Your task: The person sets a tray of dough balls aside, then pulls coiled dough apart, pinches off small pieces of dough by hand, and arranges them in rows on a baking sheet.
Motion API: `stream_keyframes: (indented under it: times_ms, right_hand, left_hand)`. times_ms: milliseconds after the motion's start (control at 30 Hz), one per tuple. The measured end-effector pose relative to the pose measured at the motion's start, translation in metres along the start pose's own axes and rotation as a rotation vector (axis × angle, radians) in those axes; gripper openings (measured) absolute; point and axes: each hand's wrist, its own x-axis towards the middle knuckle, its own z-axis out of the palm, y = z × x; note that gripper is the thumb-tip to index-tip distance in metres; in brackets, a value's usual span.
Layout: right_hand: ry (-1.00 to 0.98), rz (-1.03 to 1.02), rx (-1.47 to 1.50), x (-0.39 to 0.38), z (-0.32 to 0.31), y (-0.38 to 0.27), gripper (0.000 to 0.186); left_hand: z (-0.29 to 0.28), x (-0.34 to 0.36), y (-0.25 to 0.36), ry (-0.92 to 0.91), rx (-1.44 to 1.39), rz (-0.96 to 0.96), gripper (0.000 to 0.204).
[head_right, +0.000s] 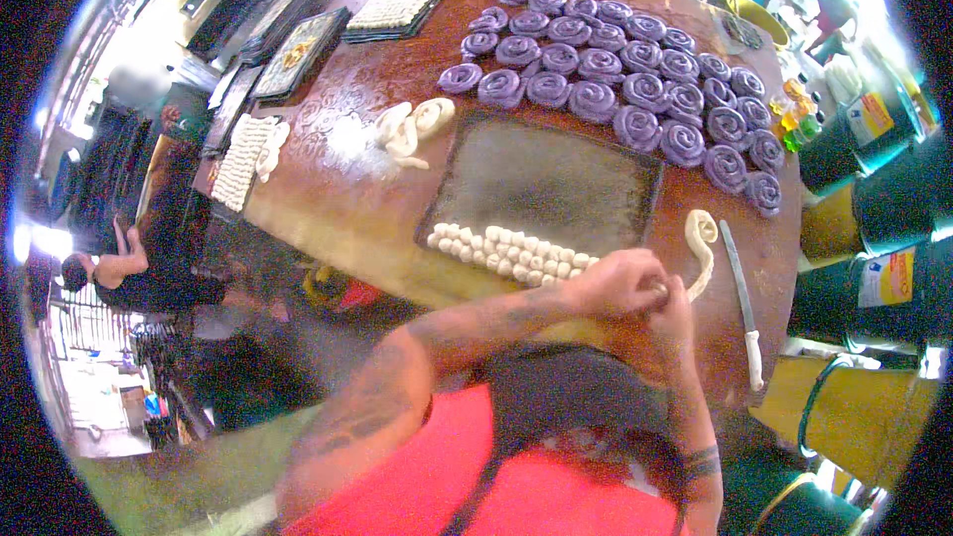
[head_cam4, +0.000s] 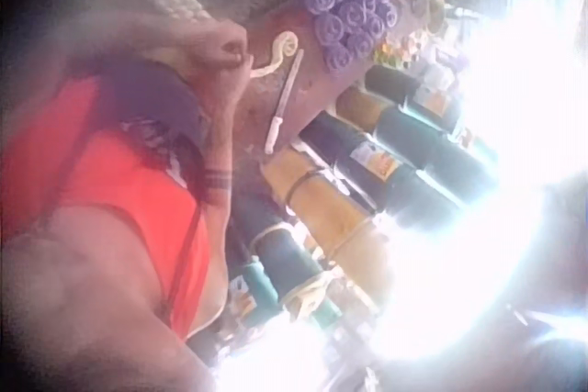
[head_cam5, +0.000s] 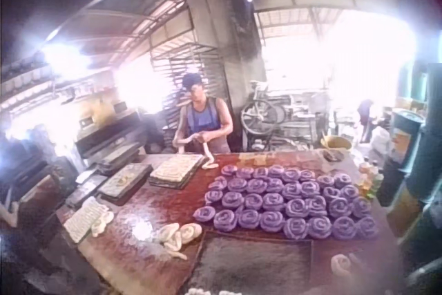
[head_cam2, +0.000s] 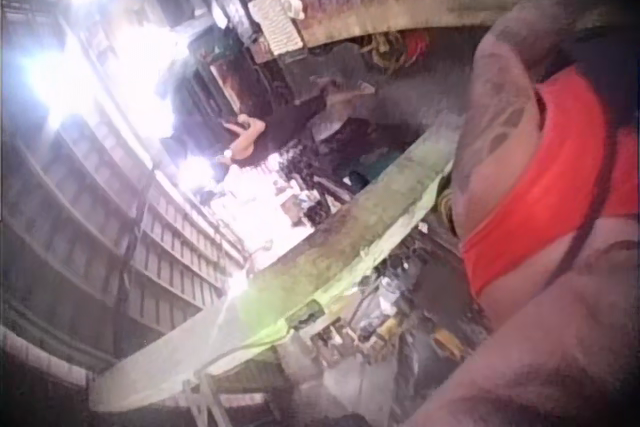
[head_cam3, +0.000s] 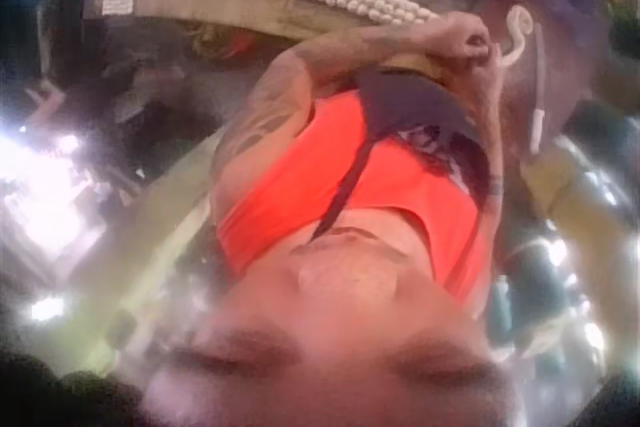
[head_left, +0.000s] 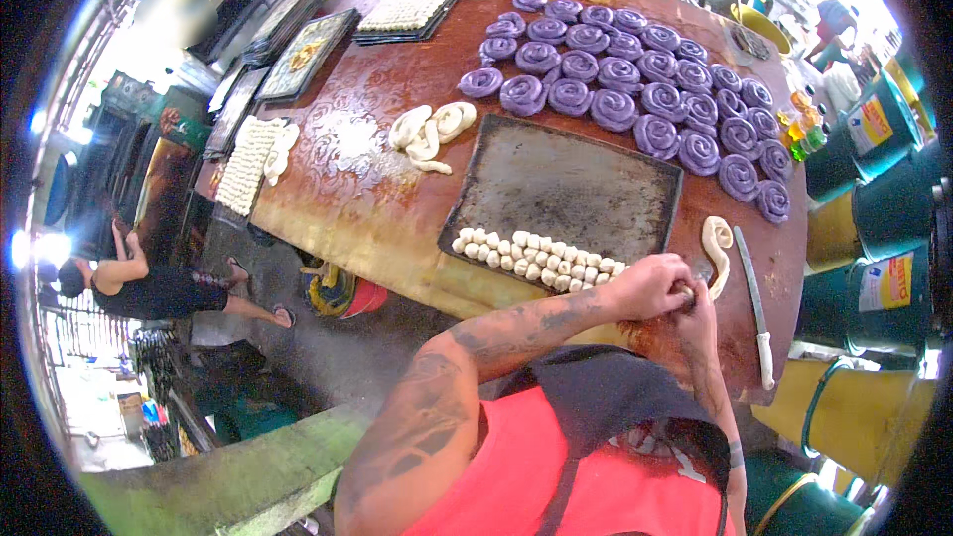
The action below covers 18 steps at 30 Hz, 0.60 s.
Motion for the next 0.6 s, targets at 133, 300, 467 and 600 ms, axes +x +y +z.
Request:
stream_keyframes:
  times_ms: [133, 300, 467, 600]
  right_hand:
    - [0.113, 0.051, -0.081, -0.007, 0.007, -0.054, 0.03]
    - [-0.139, 0.155, -0.081, -0.008, -0.003, -0.053, 0.029]
    - [-0.187, -0.325, -0.356, -0.022, -0.007, -0.023, 0.026]
    - [-0.205, -0.156, -0.304, -0.026, -0.008, 0.001, 0.03]
  left_hand:
    - [0.009, -0.02, -0.026, 0.13, -0.192, -0.399, 0.03]
    - [-0.014, -0.031, -0.021, -0.095, -0.175, -0.605, 0.022]
    - [-0.094, -0.088, -0.08, 0.439, 0.352, -0.601, 0.028]
    - [-0.163, -0.138, -0.107, 0.59, 0.718, -0.525, 0.03]
